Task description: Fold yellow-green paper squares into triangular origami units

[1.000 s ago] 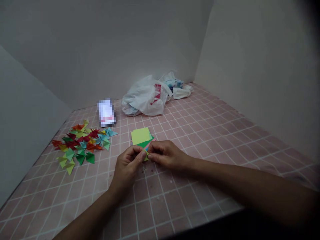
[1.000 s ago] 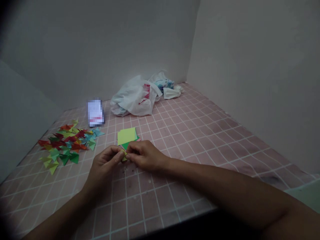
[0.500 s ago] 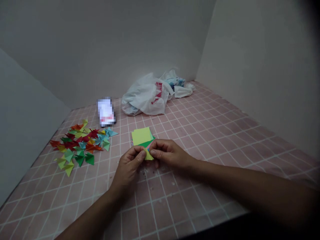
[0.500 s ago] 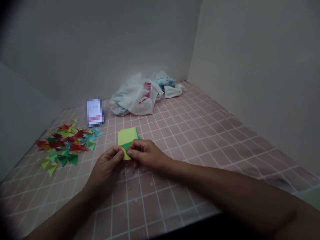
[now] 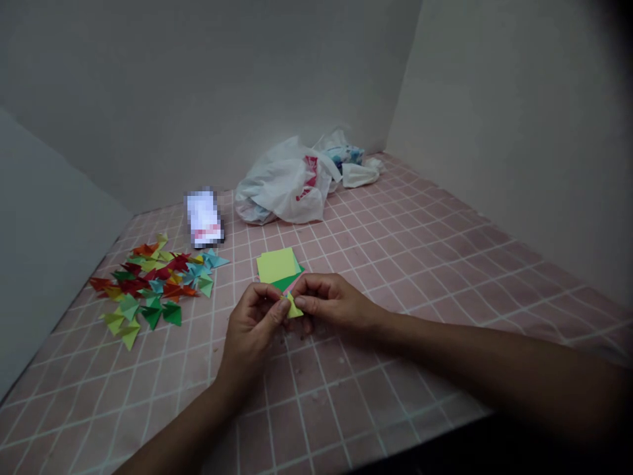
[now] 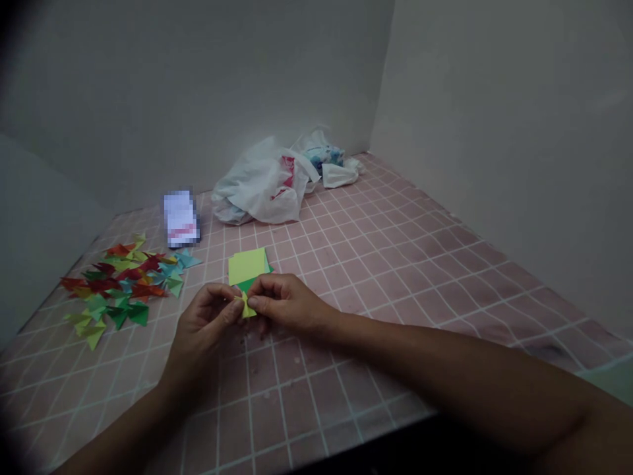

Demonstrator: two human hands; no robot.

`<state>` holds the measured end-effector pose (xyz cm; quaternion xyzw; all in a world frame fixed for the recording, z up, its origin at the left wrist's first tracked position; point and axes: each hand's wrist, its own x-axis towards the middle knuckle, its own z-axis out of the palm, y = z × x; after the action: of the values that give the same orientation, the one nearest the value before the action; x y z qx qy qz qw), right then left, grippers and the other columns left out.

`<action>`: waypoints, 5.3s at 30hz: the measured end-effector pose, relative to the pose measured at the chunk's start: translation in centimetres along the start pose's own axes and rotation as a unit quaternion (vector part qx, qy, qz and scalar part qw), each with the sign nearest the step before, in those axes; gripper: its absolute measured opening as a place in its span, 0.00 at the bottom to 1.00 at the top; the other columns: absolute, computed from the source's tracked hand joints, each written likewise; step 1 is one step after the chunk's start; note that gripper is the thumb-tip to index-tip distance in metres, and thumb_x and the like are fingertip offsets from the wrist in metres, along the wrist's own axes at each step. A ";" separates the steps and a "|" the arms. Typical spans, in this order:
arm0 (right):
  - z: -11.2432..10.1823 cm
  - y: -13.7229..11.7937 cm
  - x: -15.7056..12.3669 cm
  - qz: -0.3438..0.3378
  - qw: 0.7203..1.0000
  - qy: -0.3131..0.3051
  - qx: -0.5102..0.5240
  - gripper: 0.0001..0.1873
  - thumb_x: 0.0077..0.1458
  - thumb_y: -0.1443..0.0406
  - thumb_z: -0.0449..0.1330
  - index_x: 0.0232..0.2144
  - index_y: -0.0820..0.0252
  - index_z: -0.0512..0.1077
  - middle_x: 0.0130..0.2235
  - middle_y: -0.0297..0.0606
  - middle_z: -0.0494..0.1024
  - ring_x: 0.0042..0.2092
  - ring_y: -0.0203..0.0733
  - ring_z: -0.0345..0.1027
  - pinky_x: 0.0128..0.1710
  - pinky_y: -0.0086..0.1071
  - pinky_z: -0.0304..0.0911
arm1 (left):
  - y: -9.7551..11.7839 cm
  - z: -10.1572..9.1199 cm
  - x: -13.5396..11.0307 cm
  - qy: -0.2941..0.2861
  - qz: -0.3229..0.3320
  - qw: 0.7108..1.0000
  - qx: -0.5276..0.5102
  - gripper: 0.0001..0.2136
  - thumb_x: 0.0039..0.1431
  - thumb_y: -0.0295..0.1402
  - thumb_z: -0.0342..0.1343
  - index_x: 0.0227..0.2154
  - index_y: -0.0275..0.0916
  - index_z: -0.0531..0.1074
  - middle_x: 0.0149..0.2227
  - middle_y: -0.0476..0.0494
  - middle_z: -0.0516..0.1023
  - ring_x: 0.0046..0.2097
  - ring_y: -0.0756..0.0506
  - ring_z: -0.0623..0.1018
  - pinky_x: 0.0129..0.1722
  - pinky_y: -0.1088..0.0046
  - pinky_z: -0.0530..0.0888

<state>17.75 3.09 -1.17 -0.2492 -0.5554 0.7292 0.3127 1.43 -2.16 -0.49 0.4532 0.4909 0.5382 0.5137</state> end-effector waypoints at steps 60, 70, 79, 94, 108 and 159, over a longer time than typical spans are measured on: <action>0.3 -0.5 -0.5 -0.099 0.981 0.032 -0.162 0.03 0.55 0.68 0.58 0.28 0.62 0.68 0.26 0.32 0.72 0.27 0.31 0.65 0.27 0.26 0.59 | 0.8 -0.2 -0.8 -0.034 0.016 0.997 0.073 0.01 0.58 0.30 0.59 0.33 0.39 0.74 0.28 0.51 0.74 0.30 0.53 0.76 0.30 0.79 0.73; 0.4 -0.5 -0.6 -0.108 0.977 0.035 -0.178 0.03 0.57 0.68 0.58 0.31 0.62 0.70 0.28 0.33 0.74 0.28 0.32 0.67 0.29 0.28 0.62 | 1.0 0.1 -0.6 -0.031 0.030 0.995 0.087 0.02 0.57 0.30 0.59 0.32 0.39 0.72 0.28 0.50 0.75 0.29 0.51 0.77 0.31 0.76 0.75; 0.3 -0.4 -0.5 -0.152 0.963 0.027 -0.223 0.04 0.57 0.70 0.57 0.30 0.61 0.69 0.29 0.33 0.76 0.28 0.31 0.67 0.29 0.27 0.62 | 1.1 0.2 -0.5 -0.023 0.031 0.994 0.104 0.04 0.54 0.30 0.61 0.31 0.38 0.70 0.27 0.50 0.74 0.29 0.51 0.76 0.30 0.75 0.74; 0.3 -0.6 -0.8 -0.104 0.977 0.031 -0.185 0.03 0.55 0.68 0.59 0.29 0.62 0.69 0.26 0.31 0.70 0.28 0.32 0.64 0.28 0.28 0.61 | 0.1 0.0 -1.0 0.002 0.148 0.965 0.216 0.06 0.58 0.27 0.59 0.36 0.41 0.68 0.34 0.49 0.73 0.34 0.50 0.76 0.36 0.73 0.75; 0.4 -0.1 -0.9 -0.208 0.922 0.072 -0.320 0.05 0.58 0.70 0.57 0.29 0.61 0.70 0.29 0.34 0.74 0.30 0.34 0.65 0.32 0.29 0.60 | 1.1 0.4 -0.9 0.015 0.118 0.951 0.284 0.03 0.57 0.30 0.57 0.29 0.39 0.73 0.27 0.47 0.77 0.29 0.49 0.76 0.29 0.74 0.72; 0.2 -0.4 -0.5 -0.102 0.977 0.053 -0.182 0.09 0.60 0.64 0.55 0.30 0.62 0.69 0.24 0.31 0.67 0.26 0.31 0.60 0.27 0.28 0.56 | 0.9 -0.4 -0.2 -0.017 0.077 0.975 0.206 0.07 0.59 0.34 0.58 0.27 0.38 0.73 0.24 0.51 0.73 0.28 0.51 0.71 0.29 0.76 0.68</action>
<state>18.05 2.66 -0.77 -0.2821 -0.6838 0.5659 0.3642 0.91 -2.35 0.32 0.5946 0.5462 0.4560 0.3744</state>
